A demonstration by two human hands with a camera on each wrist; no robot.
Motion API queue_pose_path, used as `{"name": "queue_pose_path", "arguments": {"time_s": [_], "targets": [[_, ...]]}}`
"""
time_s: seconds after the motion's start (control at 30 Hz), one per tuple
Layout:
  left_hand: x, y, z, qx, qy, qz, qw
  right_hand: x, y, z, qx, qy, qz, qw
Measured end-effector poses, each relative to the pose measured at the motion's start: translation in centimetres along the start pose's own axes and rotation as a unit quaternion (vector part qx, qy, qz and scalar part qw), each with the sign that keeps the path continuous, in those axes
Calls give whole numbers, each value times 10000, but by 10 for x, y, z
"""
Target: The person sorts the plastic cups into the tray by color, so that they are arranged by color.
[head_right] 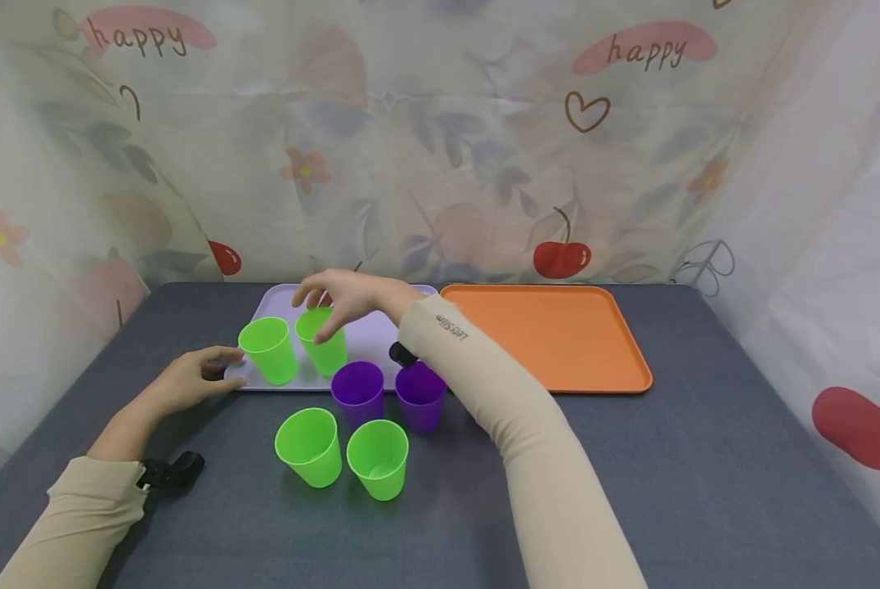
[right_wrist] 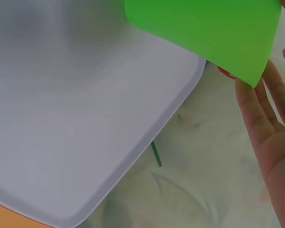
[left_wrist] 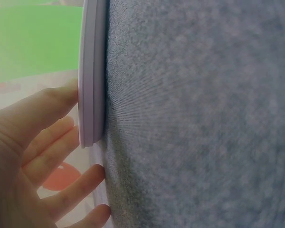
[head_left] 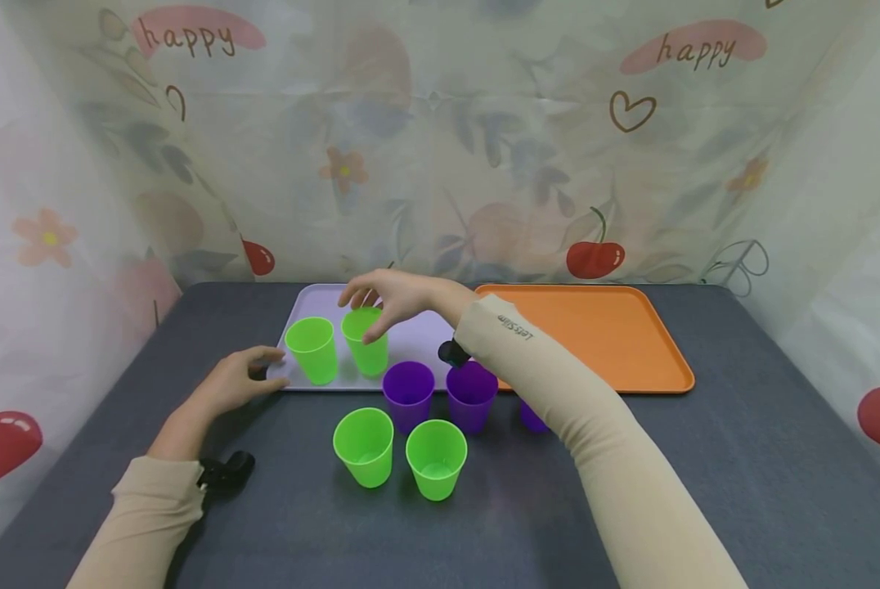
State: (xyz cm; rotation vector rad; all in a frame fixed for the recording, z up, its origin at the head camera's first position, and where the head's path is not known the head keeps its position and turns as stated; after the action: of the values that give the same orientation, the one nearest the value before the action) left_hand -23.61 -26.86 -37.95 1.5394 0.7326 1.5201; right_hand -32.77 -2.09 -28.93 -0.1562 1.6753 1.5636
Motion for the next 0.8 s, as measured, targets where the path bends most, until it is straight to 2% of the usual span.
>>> {"name": "queue_pose_path", "arguments": {"time_s": [0.5, 0.8], "targets": [[-2, 0, -2, 1, -18, -21, 10000, -5, 3, -6, -56, 25, 75, 10000], [-2, 0, -2, -2, -40, -14, 10000, -4, -1, -10, -294, -63, 102, 9995]]}}
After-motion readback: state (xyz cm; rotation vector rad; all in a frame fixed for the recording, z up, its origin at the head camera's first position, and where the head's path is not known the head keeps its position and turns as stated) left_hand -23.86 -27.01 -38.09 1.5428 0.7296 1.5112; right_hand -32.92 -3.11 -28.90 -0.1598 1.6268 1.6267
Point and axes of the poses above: each hand's wrist, its own z-axis away from the middle knuckle, its own y-axis out of the back of the hand, x = y × z, the point moved 2 cm from there along -z, towards the middle knuckle, and after that the axes turned 2 degrees about -z, right-handed, at the moved point
